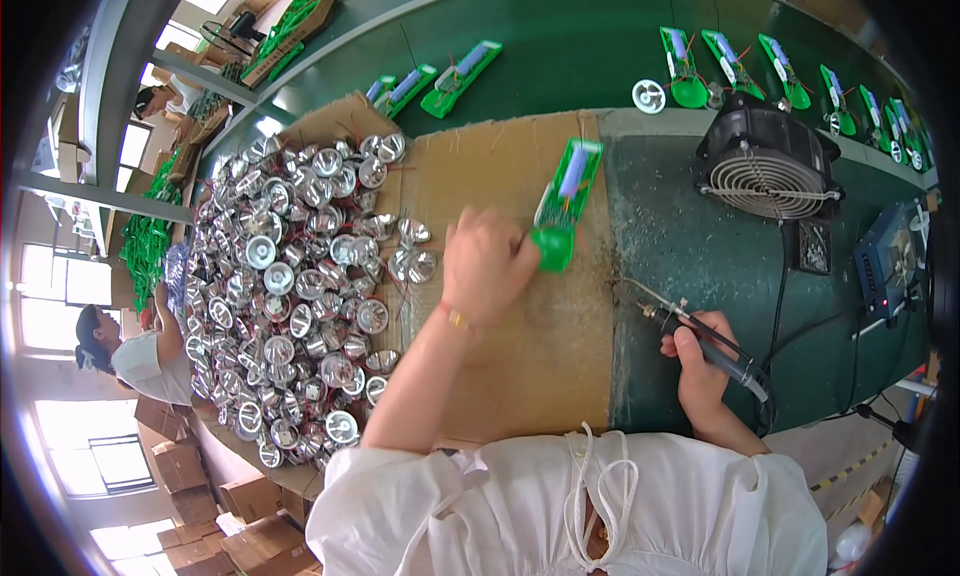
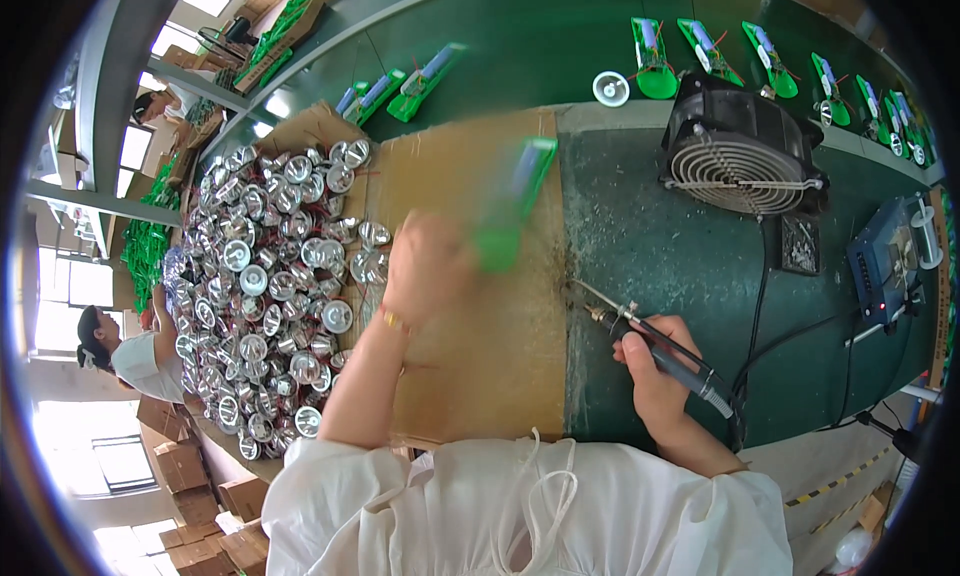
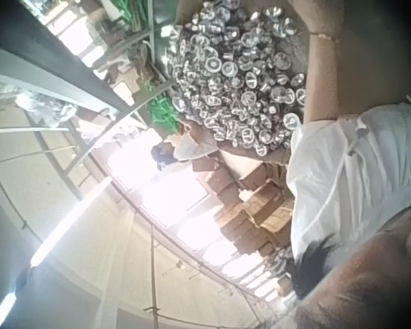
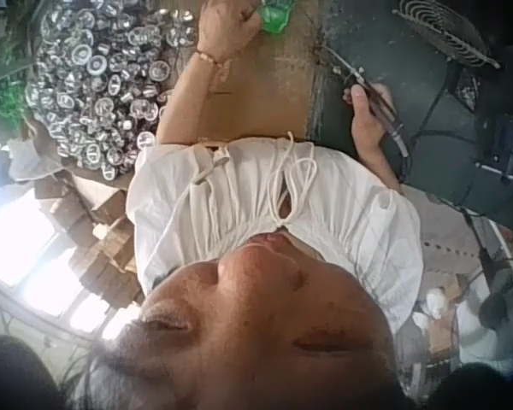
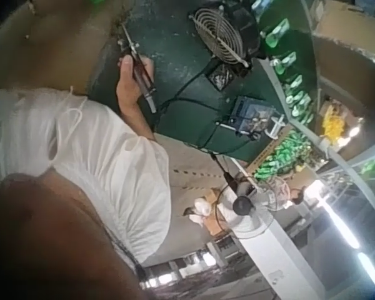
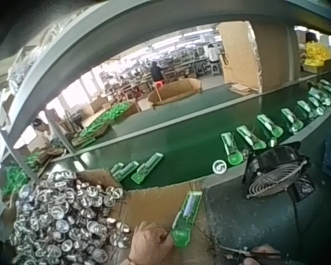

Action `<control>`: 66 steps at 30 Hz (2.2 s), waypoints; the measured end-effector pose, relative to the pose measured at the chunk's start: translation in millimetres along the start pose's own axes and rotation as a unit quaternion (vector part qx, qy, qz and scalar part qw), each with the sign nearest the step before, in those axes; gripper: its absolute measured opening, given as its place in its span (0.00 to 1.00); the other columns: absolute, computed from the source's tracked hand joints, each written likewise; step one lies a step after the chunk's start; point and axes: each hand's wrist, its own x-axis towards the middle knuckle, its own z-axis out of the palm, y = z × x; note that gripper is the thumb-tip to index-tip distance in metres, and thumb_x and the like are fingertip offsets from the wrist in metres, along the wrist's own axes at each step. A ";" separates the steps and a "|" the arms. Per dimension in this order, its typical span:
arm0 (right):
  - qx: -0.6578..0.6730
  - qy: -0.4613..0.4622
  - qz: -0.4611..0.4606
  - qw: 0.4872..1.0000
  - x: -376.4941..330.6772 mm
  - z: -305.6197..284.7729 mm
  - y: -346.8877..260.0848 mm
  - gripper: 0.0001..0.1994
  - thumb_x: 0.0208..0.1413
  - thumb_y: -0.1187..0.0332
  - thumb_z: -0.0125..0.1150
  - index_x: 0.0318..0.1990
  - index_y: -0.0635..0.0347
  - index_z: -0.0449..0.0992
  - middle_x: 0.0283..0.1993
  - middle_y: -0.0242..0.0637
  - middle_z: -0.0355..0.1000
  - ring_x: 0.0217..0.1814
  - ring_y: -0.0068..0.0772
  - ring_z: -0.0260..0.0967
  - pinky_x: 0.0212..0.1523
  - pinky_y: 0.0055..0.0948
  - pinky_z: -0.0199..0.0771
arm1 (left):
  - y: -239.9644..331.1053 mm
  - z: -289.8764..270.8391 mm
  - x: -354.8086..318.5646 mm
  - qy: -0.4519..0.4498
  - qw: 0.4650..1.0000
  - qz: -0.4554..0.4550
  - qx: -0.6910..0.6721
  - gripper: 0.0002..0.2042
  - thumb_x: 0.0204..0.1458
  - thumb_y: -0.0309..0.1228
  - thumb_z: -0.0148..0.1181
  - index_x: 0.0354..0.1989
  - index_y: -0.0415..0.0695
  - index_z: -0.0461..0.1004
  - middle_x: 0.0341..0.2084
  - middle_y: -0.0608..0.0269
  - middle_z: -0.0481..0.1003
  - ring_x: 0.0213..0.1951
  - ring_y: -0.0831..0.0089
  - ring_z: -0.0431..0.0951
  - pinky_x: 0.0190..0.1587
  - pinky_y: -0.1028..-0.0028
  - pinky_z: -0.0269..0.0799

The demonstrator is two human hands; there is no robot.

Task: The person solders wires onto circuit boards within plastic housings using a soldering iron and solder wire, assembling components for portable lighting.

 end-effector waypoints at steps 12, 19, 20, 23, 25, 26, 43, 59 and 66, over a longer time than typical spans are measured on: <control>-0.008 0.007 0.007 1.000 -1.9 -0.2 8.7 0.06 0.48 0.77 0.57 0.32 0.65 0.67 0.27 0.38 0.70 0.27 0.22 0.68 0.29 0.22 0.69 | -68.3 33.4 211.5 0.196 0.976 -0.076 0.056 0.17 0.37 0.41 0.62 0.35 0.47 0.72 0.44 0.55 0.66 0.48 0.56 0.66 0.46 0.55 0.64; -0.025 -0.010 -0.009 1.000 3.3 5.4 10.7 0.07 0.50 0.74 0.56 0.31 0.64 0.64 0.27 0.37 0.67 0.25 0.22 0.67 0.26 0.22 0.70 | -124.0 11.7 170.1 -0.060 0.990 -0.115 0.047 0.22 0.34 0.37 0.62 0.40 0.45 0.65 0.38 0.51 0.70 0.42 0.55 0.71 0.45 0.65 0.67; -0.015 -0.009 -0.003 1.000 2.1 5.8 9.5 0.06 0.50 0.74 0.56 0.31 0.64 0.64 0.26 0.37 0.67 0.25 0.22 0.67 0.26 0.22 0.70 | -108.4 5.3 159.3 -0.058 0.990 -0.115 0.061 0.22 0.35 0.37 0.61 0.40 0.44 0.65 0.38 0.51 0.69 0.40 0.55 0.72 0.44 0.64 0.68; -0.028 0.005 -0.014 1.000 2.3 4.9 9.2 0.06 0.51 0.74 0.55 0.32 0.64 0.65 0.26 0.36 0.68 0.24 0.21 0.66 0.27 0.22 0.68 | -59.7 -13.6 102.1 -0.060 0.993 -0.065 0.083 0.20 0.37 0.36 0.59 0.38 0.42 0.65 0.39 0.50 0.64 0.36 0.52 0.73 0.39 0.61 0.70; -0.038 0.012 0.002 0.999 3.0 7.0 5.9 0.06 0.51 0.73 0.55 0.33 0.64 0.65 0.25 0.36 0.68 0.24 0.21 0.66 0.27 0.20 0.68 | -25.2 -23.3 53.4 -0.047 0.995 -0.066 0.057 0.16 0.39 0.32 0.57 0.38 0.42 0.64 0.38 0.50 0.64 0.35 0.51 0.73 0.37 0.59 0.71; -0.036 0.016 0.002 0.999 3.4 6.8 6.0 0.06 0.51 0.73 0.55 0.33 0.64 0.65 0.25 0.35 0.69 0.24 0.21 0.66 0.27 0.20 0.67 | -12.9 -19.4 33.0 -0.050 0.996 -0.069 0.041 0.15 0.40 0.30 0.56 0.38 0.42 0.64 0.38 0.50 0.64 0.34 0.50 0.72 0.36 0.59 0.71; -0.028 0.027 0.005 0.999 -0.7 11.8 16.9 0.05 0.49 0.75 0.57 0.31 0.64 0.66 0.24 0.36 0.70 0.26 0.21 0.68 0.29 0.21 0.69 | -41.3 19.7 130.6 0.011 0.977 -0.213 0.009 0.44 0.33 0.60 0.60 0.52 0.33 0.61 0.51 0.42 0.63 0.51 0.53 0.67 0.52 0.65 0.65; -0.019 0.008 -0.001 1.000 3.3 6.3 5.2 0.06 0.51 0.73 0.55 0.32 0.65 0.65 0.25 0.37 0.69 0.24 0.21 0.67 0.26 0.20 0.69 | 6.7 -13.5 0.1 -0.161 0.821 -0.266 -0.479 0.12 0.48 0.29 0.59 0.39 0.37 0.72 0.26 0.67 0.73 0.27 0.81 0.71 0.29 0.77 0.69; -0.011 0.003 -0.015 1.000 2.5 8.4 6.1 0.05 0.52 0.74 0.53 0.32 0.64 0.64 0.25 0.38 0.70 0.24 0.21 0.67 0.25 0.19 0.67 | 31.1 6.3 -56.4 0.128 0.986 -0.105 0.005 0.28 0.40 0.35 0.66 0.49 0.37 0.65 0.38 0.51 0.69 0.37 0.58 0.73 0.37 0.68 0.71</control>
